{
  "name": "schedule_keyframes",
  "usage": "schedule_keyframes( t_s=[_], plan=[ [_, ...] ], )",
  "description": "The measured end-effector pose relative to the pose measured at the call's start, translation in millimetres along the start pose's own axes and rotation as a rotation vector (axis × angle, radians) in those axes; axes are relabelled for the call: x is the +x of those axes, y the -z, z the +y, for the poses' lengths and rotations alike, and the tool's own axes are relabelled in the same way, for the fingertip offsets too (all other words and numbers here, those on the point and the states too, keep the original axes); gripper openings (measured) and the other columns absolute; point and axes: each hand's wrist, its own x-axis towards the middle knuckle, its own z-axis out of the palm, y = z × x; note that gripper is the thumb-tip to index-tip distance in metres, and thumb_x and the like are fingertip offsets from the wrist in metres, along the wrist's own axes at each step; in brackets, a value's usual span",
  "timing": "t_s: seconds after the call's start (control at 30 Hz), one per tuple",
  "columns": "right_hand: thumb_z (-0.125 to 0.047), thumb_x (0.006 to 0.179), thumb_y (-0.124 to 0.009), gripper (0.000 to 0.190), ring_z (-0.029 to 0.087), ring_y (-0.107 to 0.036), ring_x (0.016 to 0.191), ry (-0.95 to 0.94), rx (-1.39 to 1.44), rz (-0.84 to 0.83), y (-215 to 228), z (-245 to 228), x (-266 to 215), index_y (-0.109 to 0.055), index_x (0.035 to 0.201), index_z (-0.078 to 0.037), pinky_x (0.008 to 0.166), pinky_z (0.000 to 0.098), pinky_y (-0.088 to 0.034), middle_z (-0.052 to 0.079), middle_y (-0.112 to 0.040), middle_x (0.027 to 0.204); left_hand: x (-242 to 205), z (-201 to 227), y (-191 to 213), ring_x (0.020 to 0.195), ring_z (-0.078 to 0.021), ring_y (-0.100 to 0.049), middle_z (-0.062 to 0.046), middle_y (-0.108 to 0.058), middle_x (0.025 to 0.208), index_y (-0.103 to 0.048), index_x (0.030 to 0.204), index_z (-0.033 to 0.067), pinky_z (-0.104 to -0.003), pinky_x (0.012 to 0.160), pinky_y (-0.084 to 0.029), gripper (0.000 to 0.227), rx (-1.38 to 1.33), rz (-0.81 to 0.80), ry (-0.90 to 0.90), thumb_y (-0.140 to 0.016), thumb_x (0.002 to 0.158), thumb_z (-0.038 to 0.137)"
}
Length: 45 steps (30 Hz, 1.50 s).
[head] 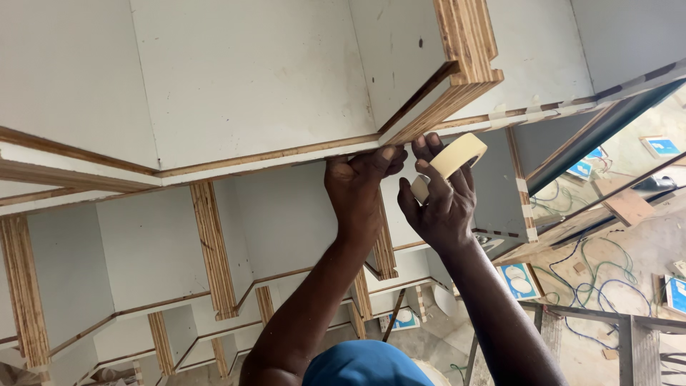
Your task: The person applies masking tape to the edges of a wooden cabinet frame. They use both hands to unroll the tape, press it onto the wood, and smooth it down along the seams and corners of the structure.
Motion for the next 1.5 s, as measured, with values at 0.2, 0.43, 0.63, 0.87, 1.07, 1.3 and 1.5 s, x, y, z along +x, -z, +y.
schedule_keyframes(
  t_s=[0.2, 0.43, 0.63, 0.87, 1.07, 1.3, 1.5],
  plan=[
    [-0.007, 0.097, -0.074, 0.043, 0.036, -0.058, 0.140, 0.000, 0.019, 0.006, 6, -2, 0, -0.044, 0.129, -0.006, 0.115, 0.0541, -0.047, 0.019, -0.064, 0.142, -2, -5, 0, 0.083, -0.0209, -0.075, -0.017, -0.078, 0.097, -0.068, 0.110, -0.0058, -0.036, 0.077, -0.061, 0.020, -0.015, -0.032, -0.042, -0.077, 0.097, 0.005],
    [-0.010, 0.097, -0.075, 0.044, 0.036, -0.058, 0.140, -0.011, 0.058, -0.017, 24, -7, 1, -0.045, 0.128, -0.005, 0.115, 0.0543, -0.046, 0.020, -0.064, 0.143, -18, -19, -8, 0.092, -0.0164, -0.073, -0.010, -0.076, 0.102, -0.069, 0.109, -0.0015, -0.030, 0.082, -0.059, 0.022, -0.088, 0.082, 0.101, -0.076, 0.097, 0.015],
    [-0.010, 0.096, -0.076, 0.043, 0.034, -0.056, 0.141, -0.070, 0.037, -0.048, 30, -15, -1, -0.045, 0.126, -0.004, 0.115, 0.0547, -0.045, 0.019, -0.064, 0.143, -29, -13, -3, 0.104, -0.0186, -0.070, -0.010, -0.075, 0.110, -0.069, 0.120, -0.0038, -0.033, 0.092, -0.053, 0.029, -0.086, 0.071, 0.269, -0.074, 0.098, 0.015],
    [-0.008, 0.100, -0.073, 0.043, 0.035, -0.055, 0.144, -0.059, 0.067, -0.020, 22, -16, -3, -0.042, 0.130, -0.003, 0.118, 0.0553, -0.045, 0.021, -0.060, 0.147, -38, -1, -5, 0.119, -0.0209, -0.067, -0.013, -0.071, 0.128, -0.063, 0.135, -0.0053, -0.034, 0.103, -0.053, 0.042, -0.260, 0.036, 0.336, -0.068, 0.097, 0.011],
    [-0.007, 0.101, -0.070, 0.042, 0.036, -0.056, 0.144, -0.045, 0.072, 0.004, 18, -15, -2, -0.041, 0.131, -0.003, 0.118, 0.0543, -0.045, 0.022, -0.062, 0.145, -38, 0, -4, 0.112, -0.0192, -0.068, -0.011, -0.073, 0.122, -0.067, 0.130, -0.0038, -0.033, 0.097, -0.053, 0.036, -0.233, 0.069, 0.309, -0.070, 0.099, 0.014],
    [-0.010, 0.101, -0.071, 0.040, 0.037, -0.058, 0.140, -0.034, 0.066, 0.026, 14, -14, 1, -0.044, 0.129, -0.002, 0.116, 0.0545, -0.047, 0.023, -0.065, 0.140, -25, -15, 3, 0.101, -0.0160, -0.069, -0.008, -0.076, 0.110, -0.071, 0.113, 0.0003, -0.031, 0.090, -0.054, 0.021, -0.150, 0.096, 0.257, -0.074, 0.097, 0.013],
    [-0.013, 0.100, -0.071, 0.041, 0.037, -0.059, 0.139, -0.028, 0.061, 0.032, 16, -13, 3, -0.044, 0.128, -0.001, 0.115, 0.0549, -0.047, 0.022, -0.066, 0.138, -7, -31, 7, 0.087, -0.0141, -0.072, -0.009, -0.076, 0.094, -0.073, 0.104, -0.0027, -0.029, 0.083, -0.061, 0.015, 0.067, 0.073, 0.064, -0.077, 0.094, 0.008]
  ],
)
